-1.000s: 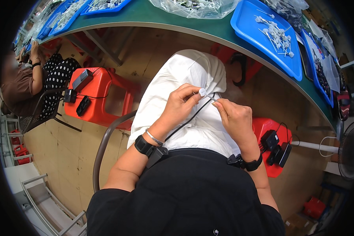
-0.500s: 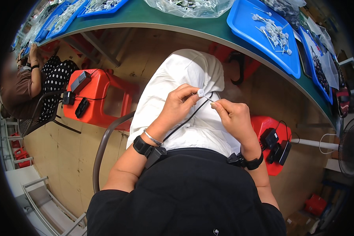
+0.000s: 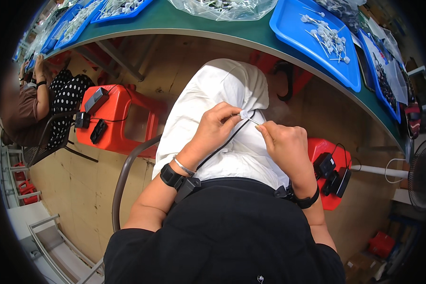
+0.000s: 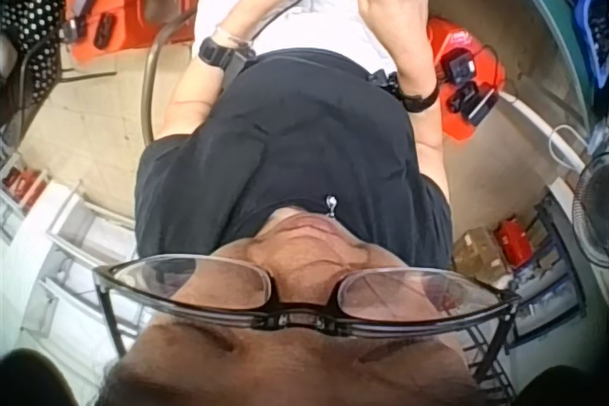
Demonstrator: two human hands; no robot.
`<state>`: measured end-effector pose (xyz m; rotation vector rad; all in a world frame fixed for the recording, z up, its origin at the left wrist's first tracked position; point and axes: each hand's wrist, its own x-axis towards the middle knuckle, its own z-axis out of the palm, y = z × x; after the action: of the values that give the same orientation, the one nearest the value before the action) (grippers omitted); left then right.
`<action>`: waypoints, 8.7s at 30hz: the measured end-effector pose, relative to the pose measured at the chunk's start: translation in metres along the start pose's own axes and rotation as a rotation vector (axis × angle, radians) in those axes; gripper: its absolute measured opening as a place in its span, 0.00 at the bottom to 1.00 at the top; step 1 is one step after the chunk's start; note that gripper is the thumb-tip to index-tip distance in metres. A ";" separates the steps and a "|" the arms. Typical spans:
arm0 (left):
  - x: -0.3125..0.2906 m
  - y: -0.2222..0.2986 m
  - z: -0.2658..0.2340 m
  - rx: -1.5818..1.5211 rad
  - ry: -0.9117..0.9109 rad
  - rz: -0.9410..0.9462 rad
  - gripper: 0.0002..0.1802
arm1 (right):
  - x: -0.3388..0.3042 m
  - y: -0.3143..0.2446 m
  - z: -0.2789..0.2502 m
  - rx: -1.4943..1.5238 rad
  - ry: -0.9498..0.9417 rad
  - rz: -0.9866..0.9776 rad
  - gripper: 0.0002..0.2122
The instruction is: Assembling small white plastic components onto a black cord at a workbench in a manufacturing environment.
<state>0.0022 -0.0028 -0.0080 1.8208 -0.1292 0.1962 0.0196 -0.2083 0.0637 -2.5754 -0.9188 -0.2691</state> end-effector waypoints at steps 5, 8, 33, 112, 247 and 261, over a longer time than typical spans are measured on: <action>-0.001 0.001 0.000 0.043 -0.008 0.007 0.07 | -0.001 -0.003 -0.002 -0.076 0.009 -0.034 0.15; 0.000 0.003 0.000 0.057 -0.017 0.009 0.07 | -0.002 -0.004 -0.004 -0.106 -0.002 -0.039 0.15; 0.001 0.005 -0.001 -0.371 -0.047 -0.226 0.09 | 0.000 -0.006 -0.003 -0.028 0.081 -0.015 0.14; 0.000 0.006 -0.002 -0.410 -0.028 -0.217 0.08 | 0.002 -0.002 0.008 0.083 0.104 -0.001 0.12; -0.001 0.014 -0.011 -0.501 -0.121 -0.199 0.11 | 0.008 0.007 0.013 -0.076 0.264 -0.249 0.14; 0.000 0.014 -0.007 -0.478 -0.124 -0.173 0.11 | 0.007 0.008 0.016 -0.124 0.233 -0.255 0.13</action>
<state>-0.0005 0.0000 0.0069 1.3576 -0.0947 -0.0683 0.0305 -0.2029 0.0490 -2.4638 -1.1713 -0.7025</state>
